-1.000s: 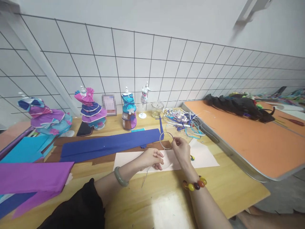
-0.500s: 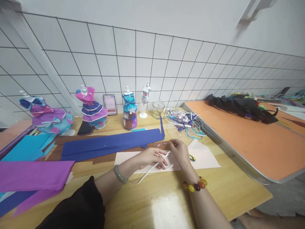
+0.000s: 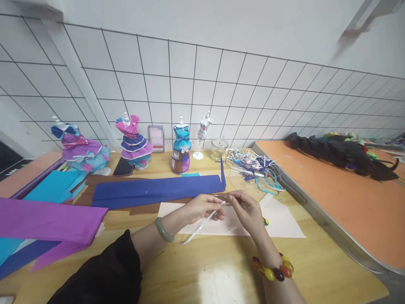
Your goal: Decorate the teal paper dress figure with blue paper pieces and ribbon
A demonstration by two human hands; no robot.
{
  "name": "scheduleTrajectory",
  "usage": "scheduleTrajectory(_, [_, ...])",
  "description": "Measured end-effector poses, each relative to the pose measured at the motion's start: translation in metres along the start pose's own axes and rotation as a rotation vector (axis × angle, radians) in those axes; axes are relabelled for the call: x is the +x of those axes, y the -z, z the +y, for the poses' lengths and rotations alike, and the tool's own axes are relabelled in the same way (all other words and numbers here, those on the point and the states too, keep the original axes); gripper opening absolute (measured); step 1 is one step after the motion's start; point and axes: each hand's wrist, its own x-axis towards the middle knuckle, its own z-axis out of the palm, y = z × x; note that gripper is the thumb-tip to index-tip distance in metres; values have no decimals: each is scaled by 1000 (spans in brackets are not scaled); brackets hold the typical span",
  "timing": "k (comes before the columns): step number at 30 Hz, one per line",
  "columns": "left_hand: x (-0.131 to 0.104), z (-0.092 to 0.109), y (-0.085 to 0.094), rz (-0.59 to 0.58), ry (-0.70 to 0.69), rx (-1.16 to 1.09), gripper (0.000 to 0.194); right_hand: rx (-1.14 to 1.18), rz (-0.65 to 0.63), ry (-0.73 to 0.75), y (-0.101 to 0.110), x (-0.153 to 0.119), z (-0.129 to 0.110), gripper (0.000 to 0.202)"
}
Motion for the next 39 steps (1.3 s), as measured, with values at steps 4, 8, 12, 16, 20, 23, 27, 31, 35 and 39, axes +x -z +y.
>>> scheduleTrajectory(4, [-1, 1, 0, 14, -1, -18, 39, 24, -60, -24, 3, -1, -4, 18])
scheduleTrajectory(8, [-2, 4, -2, 17, -16, -25, 40, -21, -86, 20, 3, -2, -5, 16])
scheduleTrajectory(12, [-1, 5, -3, 51, -65, -20, 39, -54, -110, 116, 1, -2, -6, 15])
scheduleTrajectory(16, [1, 3, -3, 88, -104, 32, 38, -94, -134, 180, 1, -2, -7, 18])
scheduleTrajectory(20, [2, 1, -3, 86, -155, 99, 33, -146, -157, 197, 2, -2, -7, 20])
scheduleTrajectory(23, [1, 2, -4, 107, -154, 160, 29, -162, -156, 194, 1, -2, -7, 19])
scheduleTrajectory(27, [1, 4, -5, 117, -149, 243, 25, -154, -164, 189, -1, -2, -5, 18])
scheduleTrajectory(31, [0, 6, -5, 125, -117, 263, 27, -94, -173, 122, -3, -2, -3, 18])
scheduleTrajectory(35, [0, 8, -4, 111, -120, 245, 30, -66, -167, 41, -2, -2, -3, 19])
scheduleTrajectory(39, [0, 9, -3, 106, -106, 259, 30, -49, -191, 11, -3, -2, -5, 25])
